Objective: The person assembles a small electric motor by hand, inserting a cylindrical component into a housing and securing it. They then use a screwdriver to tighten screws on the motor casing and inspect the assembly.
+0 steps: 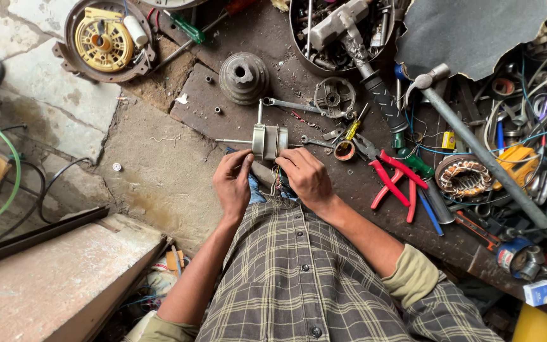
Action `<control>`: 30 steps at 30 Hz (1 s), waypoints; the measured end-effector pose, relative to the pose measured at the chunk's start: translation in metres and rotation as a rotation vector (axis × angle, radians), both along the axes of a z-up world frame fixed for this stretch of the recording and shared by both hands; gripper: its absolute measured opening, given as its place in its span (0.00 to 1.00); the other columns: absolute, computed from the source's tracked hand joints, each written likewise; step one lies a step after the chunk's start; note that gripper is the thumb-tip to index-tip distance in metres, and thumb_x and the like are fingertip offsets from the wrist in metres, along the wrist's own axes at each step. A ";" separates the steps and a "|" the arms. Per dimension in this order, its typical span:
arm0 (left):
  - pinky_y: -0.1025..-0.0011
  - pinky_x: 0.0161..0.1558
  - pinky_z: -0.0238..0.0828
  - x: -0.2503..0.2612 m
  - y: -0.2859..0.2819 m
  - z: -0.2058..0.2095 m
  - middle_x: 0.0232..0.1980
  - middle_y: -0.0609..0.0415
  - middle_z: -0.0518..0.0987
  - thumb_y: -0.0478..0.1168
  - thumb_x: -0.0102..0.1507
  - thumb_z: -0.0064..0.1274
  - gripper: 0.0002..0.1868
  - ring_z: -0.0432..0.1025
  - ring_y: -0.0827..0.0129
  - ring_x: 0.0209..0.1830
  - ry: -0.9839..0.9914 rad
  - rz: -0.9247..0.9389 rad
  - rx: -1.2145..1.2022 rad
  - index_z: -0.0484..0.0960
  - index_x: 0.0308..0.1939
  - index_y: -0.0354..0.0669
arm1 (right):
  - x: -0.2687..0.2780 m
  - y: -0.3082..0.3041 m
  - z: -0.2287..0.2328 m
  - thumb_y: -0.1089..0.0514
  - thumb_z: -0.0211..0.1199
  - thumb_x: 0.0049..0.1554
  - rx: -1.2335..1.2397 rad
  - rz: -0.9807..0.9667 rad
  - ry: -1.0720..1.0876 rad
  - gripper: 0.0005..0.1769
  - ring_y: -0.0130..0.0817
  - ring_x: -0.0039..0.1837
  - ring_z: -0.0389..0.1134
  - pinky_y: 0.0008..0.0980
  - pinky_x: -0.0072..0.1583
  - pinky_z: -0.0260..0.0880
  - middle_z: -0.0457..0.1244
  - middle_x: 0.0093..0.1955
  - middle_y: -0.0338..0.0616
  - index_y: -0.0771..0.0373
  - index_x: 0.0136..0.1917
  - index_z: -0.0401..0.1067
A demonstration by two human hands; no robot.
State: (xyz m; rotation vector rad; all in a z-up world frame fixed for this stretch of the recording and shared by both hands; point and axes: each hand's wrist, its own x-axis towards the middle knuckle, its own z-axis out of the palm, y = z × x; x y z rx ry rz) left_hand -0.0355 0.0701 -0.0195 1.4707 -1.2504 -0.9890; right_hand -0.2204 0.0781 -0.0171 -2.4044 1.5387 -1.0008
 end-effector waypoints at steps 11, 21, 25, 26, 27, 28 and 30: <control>0.74 0.48 0.78 -0.004 0.005 0.001 0.45 0.52 0.82 0.36 0.66 0.60 0.07 0.78 0.71 0.45 -0.049 0.029 -0.086 0.86 0.46 0.37 | -0.010 -0.018 0.008 0.68 0.71 0.53 -0.036 0.197 -0.031 0.08 0.37 0.52 0.70 0.33 0.55 0.76 0.68 0.49 0.44 0.64 0.47 0.77; 0.75 0.44 0.78 -0.007 0.006 -0.011 0.47 0.55 0.80 0.38 0.64 0.63 0.08 0.76 0.72 0.45 -0.126 0.002 -0.116 0.89 0.47 0.43 | -0.011 -0.027 0.022 0.67 0.70 0.54 0.033 0.205 -0.011 0.12 0.38 0.57 0.67 0.33 0.59 0.74 0.65 0.52 0.40 0.60 0.52 0.79; 0.74 0.46 0.80 -0.006 0.006 -0.014 0.50 0.54 0.79 0.37 0.65 0.63 0.09 0.76 0.71 0.47 -0.116 -0.025 -0.122 0.88 0.49 0.44 | -0.010 -0.025 0.024 0.67 0.70 0.52 0.058 0.184 -0.041 0.12 0.38 0.57 0.67 0.35 0.58 0.73 0.66 0.52 0.40 0.60 0.51 0.80; 0.74 0.46 0.79 -0.005 0.007 -0.013 0.50 0.54 0.79 0.36 0.64 0.63 0.09 0.76 0.71 0.48 -0.126 -0.037 -0.115 0.88 0.49 0.43 | -0.011 -0.025 0.026 0.68 0.70 0.52 0.061 0.180 -0.043 0.12 0.38 0.57 0.67 0.35 0.58 0.73 0.66 0.52 0.40 0.61 0.51 0.80; 0.73 0.45 0.79 -0.003 0.008 -0.011 0.50 0.53 0.79 0.35 0.64 0.63 0.09 0.76 0.70 0.48 -0.137 -0.050 -0.106 0.88 0.49 0.42 | -0.011 -0.024 0.027 0.68 0.70 0.51 0.064 0.176 -0.046 0.12 0.39 0.57 0.67 0.35 0.58 0.73 0.66 0.52 0.40 0.61 0.50 0.80; 0.73 0.45 0.79 -0.001 0.007 -0.009 0.50 0.53 0.79 0.35 0.64 0.63 0.09 0.77 0.70 0.48 -0.158 -0.072 -0.138 0.88 0.49 0.42 | -0.010 -0.024 0.028 0.68 0.70 0.51 0.071 0.179 -0.052 0.12 0.39 0.57 0.67 0.35 0.58 0.73 0.66 0.52 0.40 0.60 0.50 0.80; 0.72 0.45 0.81 0.004 0.003 -0.005 0.50 0.52 0.79 0.35 0.65 0.62 0.09 0.78 0.69 0.47 -0.203 -0.118 -0.205 0.88 0.49 0.41 | -0.009 -0.025 0.029 0.68 0.70 0.51 0.081 0.183 -0.065 0.12 0.39 0.57 0.67 0.35 0.58 0.73 0.66 0.51 0.40 0.60 0.50 0.81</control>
